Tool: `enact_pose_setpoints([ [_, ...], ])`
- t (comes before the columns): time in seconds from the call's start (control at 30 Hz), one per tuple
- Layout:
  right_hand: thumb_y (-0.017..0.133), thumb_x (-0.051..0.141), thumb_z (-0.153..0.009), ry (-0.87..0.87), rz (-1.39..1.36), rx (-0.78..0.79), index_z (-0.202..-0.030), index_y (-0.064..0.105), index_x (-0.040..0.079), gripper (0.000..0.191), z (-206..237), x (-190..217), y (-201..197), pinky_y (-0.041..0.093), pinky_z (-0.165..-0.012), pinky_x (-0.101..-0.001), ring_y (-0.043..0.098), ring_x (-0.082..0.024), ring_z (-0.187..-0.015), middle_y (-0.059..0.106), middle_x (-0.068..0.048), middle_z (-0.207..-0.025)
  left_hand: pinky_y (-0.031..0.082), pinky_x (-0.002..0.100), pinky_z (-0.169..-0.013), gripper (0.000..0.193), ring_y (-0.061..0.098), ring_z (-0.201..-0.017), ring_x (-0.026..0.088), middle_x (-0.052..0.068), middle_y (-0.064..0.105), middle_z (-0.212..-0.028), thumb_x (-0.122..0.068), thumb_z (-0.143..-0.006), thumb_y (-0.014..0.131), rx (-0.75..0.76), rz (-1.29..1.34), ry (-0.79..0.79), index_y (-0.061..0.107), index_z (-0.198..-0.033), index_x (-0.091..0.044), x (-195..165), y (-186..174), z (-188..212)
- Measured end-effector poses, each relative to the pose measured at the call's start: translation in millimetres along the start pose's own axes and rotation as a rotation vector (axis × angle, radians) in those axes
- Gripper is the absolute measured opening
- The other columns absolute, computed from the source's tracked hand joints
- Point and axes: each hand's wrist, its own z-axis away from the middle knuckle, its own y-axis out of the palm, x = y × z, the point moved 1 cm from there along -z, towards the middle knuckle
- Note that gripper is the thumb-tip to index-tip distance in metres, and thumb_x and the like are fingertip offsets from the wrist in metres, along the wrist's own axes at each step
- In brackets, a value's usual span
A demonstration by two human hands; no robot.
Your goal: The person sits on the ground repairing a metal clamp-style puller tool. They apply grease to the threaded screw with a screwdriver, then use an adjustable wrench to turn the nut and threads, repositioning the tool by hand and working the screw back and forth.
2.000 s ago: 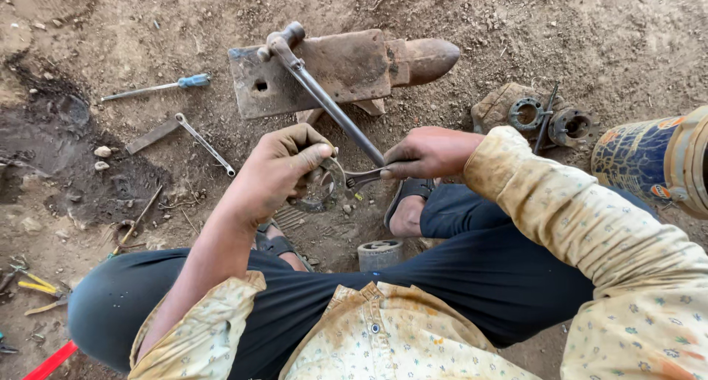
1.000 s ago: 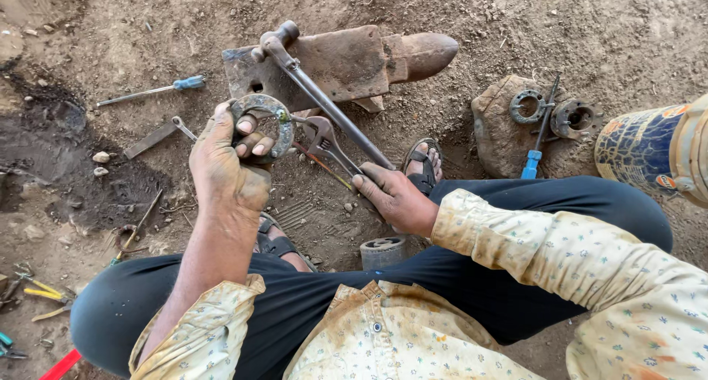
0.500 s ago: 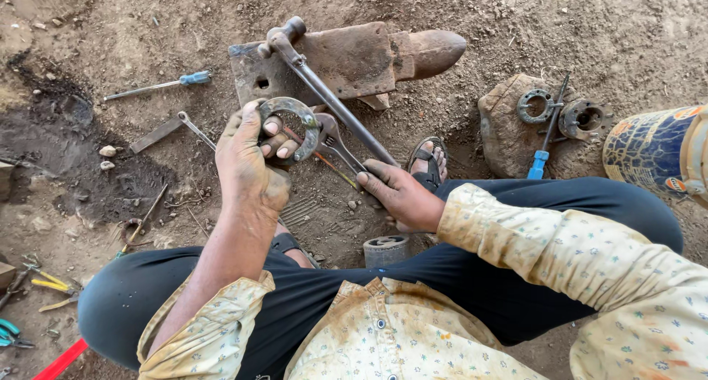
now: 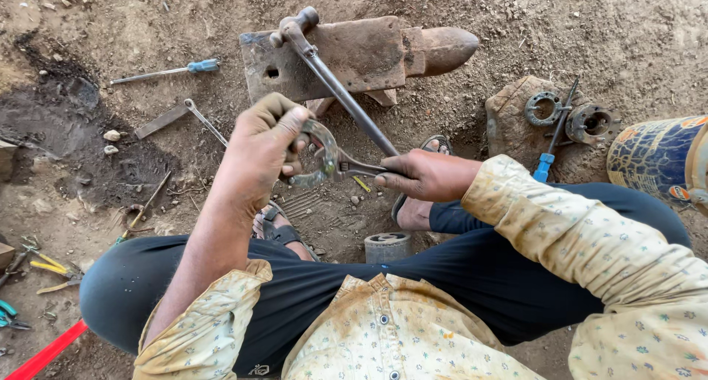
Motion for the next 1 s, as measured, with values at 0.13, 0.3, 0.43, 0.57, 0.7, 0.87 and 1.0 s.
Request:
enact_pose_setpoints([
  [0.13, 0.054, 0.044, -0.100, -0.093, 0.150, 0.107, -0.103, 0.070, 0.009, 0.039, 2, 7, -5, 0.050, -0.061, -0.0468, 0.064, -0.033, -0.061, 0.067, -0.015, -0.069, 0.040, 0.023, -0.047, 0.016, 0.050, -0.056, 0.005, -0.003, 0.058, -0.066, -0.022, -0.100, 0.063, 0.156, -0.368, -0.069, 0.068, -0.095, -0.008, 6, 11, 6],
  [0.3, 0.057, 0.048, -0.098, -0.075, 0.362, 0.192, -0.098, 0.072, 0.011, 0.040, 3, 10, -3, 0.051, -0.066, -0.0490, 0.068, -0.038, -0.070, 0.068, -0.017, -0.071, 0.043, 0.023, -0.051, 0.017, 0.052, -0.058, 0.004, -0.004, 0.061, -0.067, -0.021, -0.097, 0.068, 0.396, -0.471, -0.039, 0.072, -0.094, -0.005, 17, 27, 8],
  [0.43, 0.057, 0.048, -0.096, -0.093, 0.326, 0.164, -0.101, 0.074, 0.013, 0.040, 3, 9, -7, 0.051, -0.066, -0.0498, 0.067, -0.039, -0.071, 0.069, -0.017, -0.072, 0.036, 0.025, -0.048, 0.016, 0.049, -0.056, 0.006, -0.003, 0.059, -0.066, -0.021, -0.096, 0.068, 0.365, -0.424, -0.107, 0.073, -0.095, -0.006, 19, 26, 5],
  [0.57, 0.058, 0.049, -0.097, -0.121, 0.303, 0.157, -0.104, 0.075, 0.012, 0.041, 4, 8, -9, 0.051, -0.067, -0.0499, 0.067, -0.039, -0.074, 0.070, -0.019, -0.075, 0.038, 0.024, -0.047, 0.012, 0.053, -0.055, 0.005, -0.002, 0.062, -0.066, -0.019, -0.092, 0.072, 0.346, -0.383, -0.167, 0.073, -0.095, -0.007, 17, 24, 4],
  [0.7, 0.057, 0.049, -0.096, -0.009, 0.269, 0.144, -0.114, 0.075, 0.014, 0.043, 2, -4, -8, 0.051, -0.065, -0.0467, 0.067, -0.035, -0.068, 0.070, -0.018, -0.075, 0.056, 0.016, -0.061, 0.012, 0.069, -0.068, -0.001, -0.005, 0.075, -0.080, -0.008, -0.086, 0.079, 0.286, -0.318, -0.018, 0.074, -0.096, -0.006, 13, 23, 0],
  [0.87, 0.052, 0.042, -0.104, -0.043, -0.045, -0.075, -0.100, 0.065, 0.005, 0.038, -4, -29, 2, 0.048, -0.056, -0.0373, 0.057, -0.020, -0.057, 0.062, -0.008, -0.066, 0.033, 0.019, -0.039, 0.009, 0.051, -0.052, 0.004, 0.000, 0.064, -0.073, -0.004, -0.089, 0.076, -0.074, 0.208, 0.023, 0.070, -0.096, -0.006, 11, 5, -13],
  [1.0, 0.055, 0.033, -0.108, 0.069, -0.556, -0.213, -0.099, 0.060, 0.004, 0.030, -11, -20, 39, 0.043, -0.051, -0.0324, 0.047, -0.011, -0.059, 0.050, 0.002, -0.070, 0.032, 0.020, -0.041, 0.007, 0.050, -0.055, 0.004, 0.001, 0.060, -0.073, -0.006, -0.097, 0.073, -0.253, 0.435, 0.135, 0.068, -0.101, -0.005, 24, 0, -22],
])
